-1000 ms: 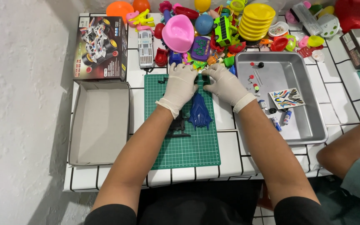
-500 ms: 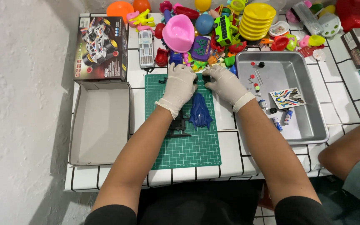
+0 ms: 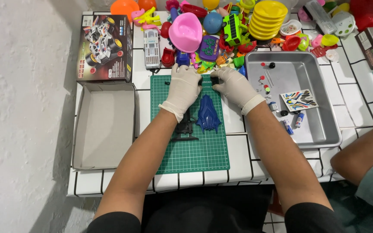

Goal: Attaching the body shell and other components to a model car chassis.

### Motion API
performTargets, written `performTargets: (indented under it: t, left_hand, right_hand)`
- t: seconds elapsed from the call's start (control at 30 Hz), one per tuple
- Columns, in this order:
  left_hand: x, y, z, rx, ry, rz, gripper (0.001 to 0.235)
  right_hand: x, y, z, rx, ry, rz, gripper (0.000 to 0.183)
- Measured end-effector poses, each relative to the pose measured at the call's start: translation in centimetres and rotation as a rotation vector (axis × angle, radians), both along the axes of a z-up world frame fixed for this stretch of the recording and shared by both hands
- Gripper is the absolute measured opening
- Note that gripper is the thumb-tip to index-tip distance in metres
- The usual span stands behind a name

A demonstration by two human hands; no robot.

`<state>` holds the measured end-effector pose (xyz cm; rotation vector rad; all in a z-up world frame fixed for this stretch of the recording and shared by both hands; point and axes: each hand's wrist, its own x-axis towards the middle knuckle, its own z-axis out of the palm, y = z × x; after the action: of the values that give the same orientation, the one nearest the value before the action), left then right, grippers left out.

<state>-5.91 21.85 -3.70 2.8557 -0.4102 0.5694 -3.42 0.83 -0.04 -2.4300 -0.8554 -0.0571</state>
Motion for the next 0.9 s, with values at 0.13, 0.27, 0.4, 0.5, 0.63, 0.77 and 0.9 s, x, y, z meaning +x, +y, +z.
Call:
performTargets:
  t: [0.13,0.27,0.4,0.5,0.63,0.77,0.9]
  left_hand:
    - [-0.1,0.2,0.1,0.016,-0.005,0.023,0.019]
    - [-0.4,0.4,0.7,0.021,-0.005,0.031,0.019]
    - [-1.0,0.4,1.5,0.037,-0.003,0.033,0.021]
    - [-1.4,0.2,2.1,0.061,0.012,0.049,0.023]
    - [-2.0,0.0,2.8,0.037,0.043,0.055,0.022]
    - [-2.4,-0.2,3.2,0.011,0.040,0.066,0.025]
    - [-3.8,-1.7,6.3,0.035,0.007,0.092,0.030]
  right_hand:
    - [0.0,0.2,0.0,-0.010,-0.018,-0.004,0.040]
    - [-0.5,0.4,0.4,-0.026,-0.007,-0.029,0.041]
    - [-1.1,0.0,1.7,-0.052,-0.024,-0.043,0.044]
    - [-3.0,-1.3,5.7,0.051,0.101,-0.104,0.041]
    - [-5.0,-5.5,9.9,0.109,0.094,-0.279,0.038]
    - [-6.5,-9.8,11.3,-0.092,0.183,-0.542,0.030]
    - [-6.9,-12.4,8.9,-0.233,0.291,-0.614,0.031]
